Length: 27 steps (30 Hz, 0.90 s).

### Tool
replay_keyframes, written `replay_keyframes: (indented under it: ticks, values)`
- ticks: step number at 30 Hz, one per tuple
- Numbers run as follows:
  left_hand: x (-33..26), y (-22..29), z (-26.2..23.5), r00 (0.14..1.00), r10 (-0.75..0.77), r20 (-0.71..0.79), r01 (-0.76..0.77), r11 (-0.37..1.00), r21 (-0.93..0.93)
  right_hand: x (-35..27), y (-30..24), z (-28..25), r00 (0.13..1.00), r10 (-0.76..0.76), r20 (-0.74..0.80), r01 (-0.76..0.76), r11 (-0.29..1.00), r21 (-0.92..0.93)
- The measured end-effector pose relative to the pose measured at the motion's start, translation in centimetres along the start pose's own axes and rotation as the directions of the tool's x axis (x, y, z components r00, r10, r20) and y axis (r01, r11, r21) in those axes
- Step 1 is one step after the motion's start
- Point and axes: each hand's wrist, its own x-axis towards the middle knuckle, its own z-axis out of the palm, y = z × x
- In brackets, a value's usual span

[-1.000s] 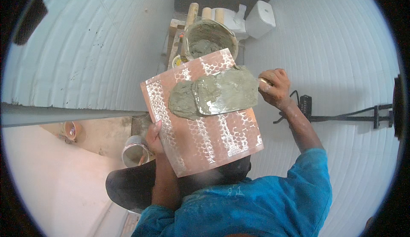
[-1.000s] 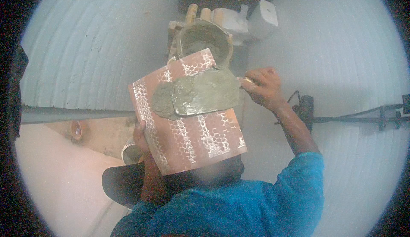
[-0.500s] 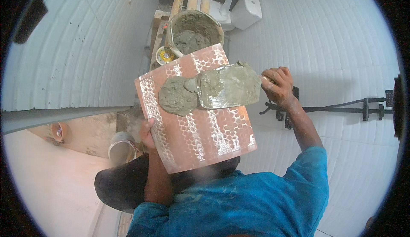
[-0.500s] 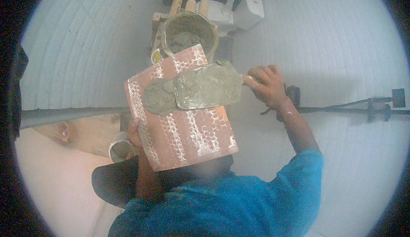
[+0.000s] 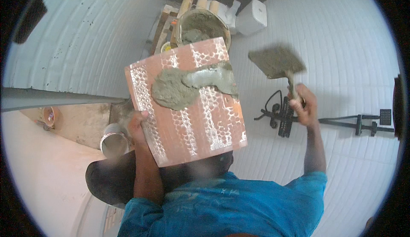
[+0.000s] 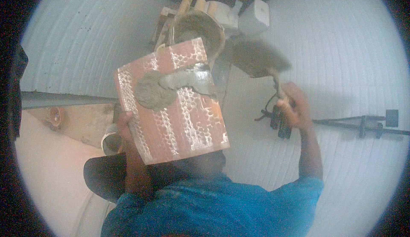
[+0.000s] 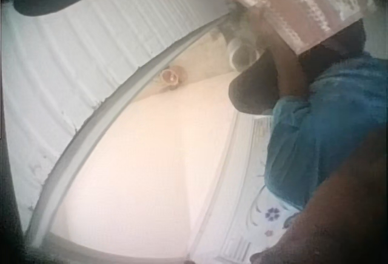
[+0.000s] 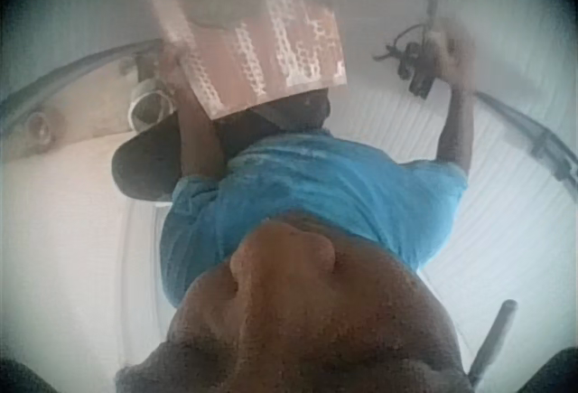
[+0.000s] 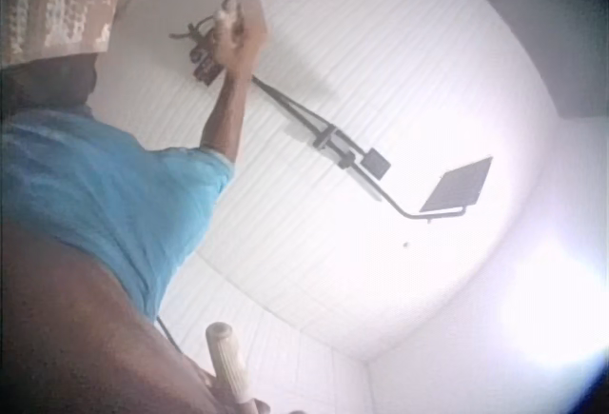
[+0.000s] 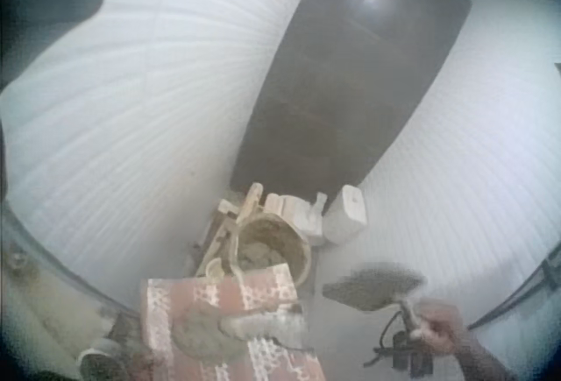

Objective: The person cuts a ceramic tile using an angle grinder, then fits it into a gap on the wall. They apply adhesive to the back of the tile using a trowel and prepare it for installation.

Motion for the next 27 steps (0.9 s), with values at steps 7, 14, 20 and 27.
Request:
replay_keyframes:
  ticks: [7, 14, 20, 27]
  values:
    - [0.3, -1.1, 0.2, 0.991, 0.047, 0.127, -0.028, 0.989, -0.146, 8.2, -3.2, 1.3, 0.825, 0.159, 0.542, -0.336, 0.91, 0.244]
    - [1.5, -1.5, -4.2, 0.99, -0.007, 0.139, 0.01, 1.0, -0.026, 6.4, -0.9, -2.2, 0.768, 0.318, 0.555, -0.257, 0.948, -0.189]
    - [3.1, -0.9, -0.3, 0.982, -0.018, 0.186, 0.027, 0.998, -0.048, 3.3, -2.3, -5.1, 0.751, 0.527, 0.397, -0.486, 0.849, -0.207]
    - [1.1, 0.4, 4.7, 0.993, -0.004, 0.115, 0.004, 1.0, 0.003, 0.5, -10.5, -0.8, 0.899, 0.437, 0.032, -0.371, 0.799, -0.473]
